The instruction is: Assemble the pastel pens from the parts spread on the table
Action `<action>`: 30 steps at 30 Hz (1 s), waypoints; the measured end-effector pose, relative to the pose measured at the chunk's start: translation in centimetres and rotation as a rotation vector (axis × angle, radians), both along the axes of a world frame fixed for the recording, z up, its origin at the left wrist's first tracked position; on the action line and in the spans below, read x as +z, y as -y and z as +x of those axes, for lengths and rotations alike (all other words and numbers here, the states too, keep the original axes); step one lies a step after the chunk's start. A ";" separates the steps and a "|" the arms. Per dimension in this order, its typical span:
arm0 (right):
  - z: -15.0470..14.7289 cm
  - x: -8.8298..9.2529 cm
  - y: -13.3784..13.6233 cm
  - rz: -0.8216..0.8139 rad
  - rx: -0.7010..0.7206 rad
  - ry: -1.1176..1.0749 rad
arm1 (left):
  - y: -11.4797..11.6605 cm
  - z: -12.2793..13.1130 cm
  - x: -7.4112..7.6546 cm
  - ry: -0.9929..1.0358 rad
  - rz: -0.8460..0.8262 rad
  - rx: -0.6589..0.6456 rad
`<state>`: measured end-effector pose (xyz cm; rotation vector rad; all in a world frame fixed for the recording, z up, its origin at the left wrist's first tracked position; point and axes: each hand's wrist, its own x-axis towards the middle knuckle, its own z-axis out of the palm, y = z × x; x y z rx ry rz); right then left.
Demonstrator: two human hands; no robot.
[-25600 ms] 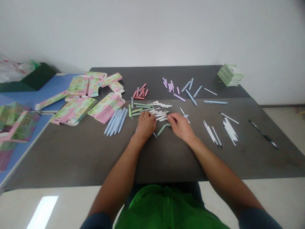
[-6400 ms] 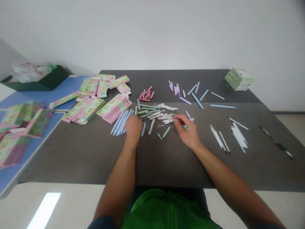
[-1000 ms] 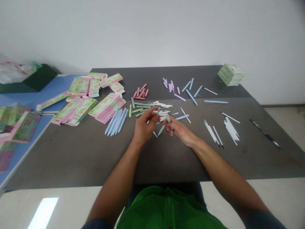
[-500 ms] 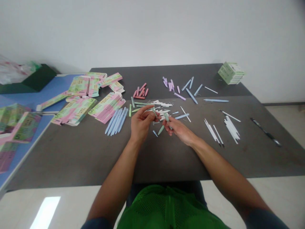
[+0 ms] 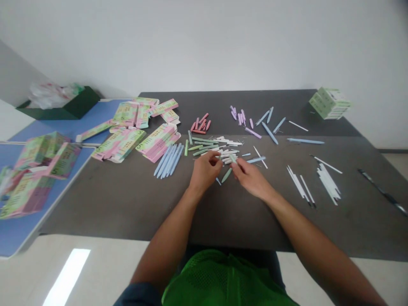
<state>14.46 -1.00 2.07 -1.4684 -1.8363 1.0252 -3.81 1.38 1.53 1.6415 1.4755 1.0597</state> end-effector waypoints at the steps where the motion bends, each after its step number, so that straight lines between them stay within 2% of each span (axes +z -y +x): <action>1: 0.0 -0.1 0.0 0.017 -0.008 0.036 | -0.1 -0.3 0.1 -0.067 0.006 0.013; 6: 0.0 -0.7 0.0 0.048 -0.034 0.074 | -1.4 -4.2 0.4 -0.356 -0.032 0.175; 9: 0.0 -1.0 0.0 0.061 -0.028 0.109 | -2.4 -6.8 0.1 -0.350 -0.066 0.193; 12: 0.0 -1.0 0.0 0.077 -0.002 0.128 | -2.9 -8.1 -0.4 -0.274 -0.092 0.149; 19: -0.1 -0.7 0.2 0.046 -0.016 0.101 | -2.9 -8.8 0.3 -0.305 -0.227 0.164; 24: -0.1 -0.3 0.2 0.043 -0.070 0.083 | -2.6 -8.8 0.8 -0.394 -0.171 0.120; 30: 0.3 -0.3 0.0 0.125 -0.133 0.191 | -2.6 -7.6 0.1 -0.567 -0.158 0.100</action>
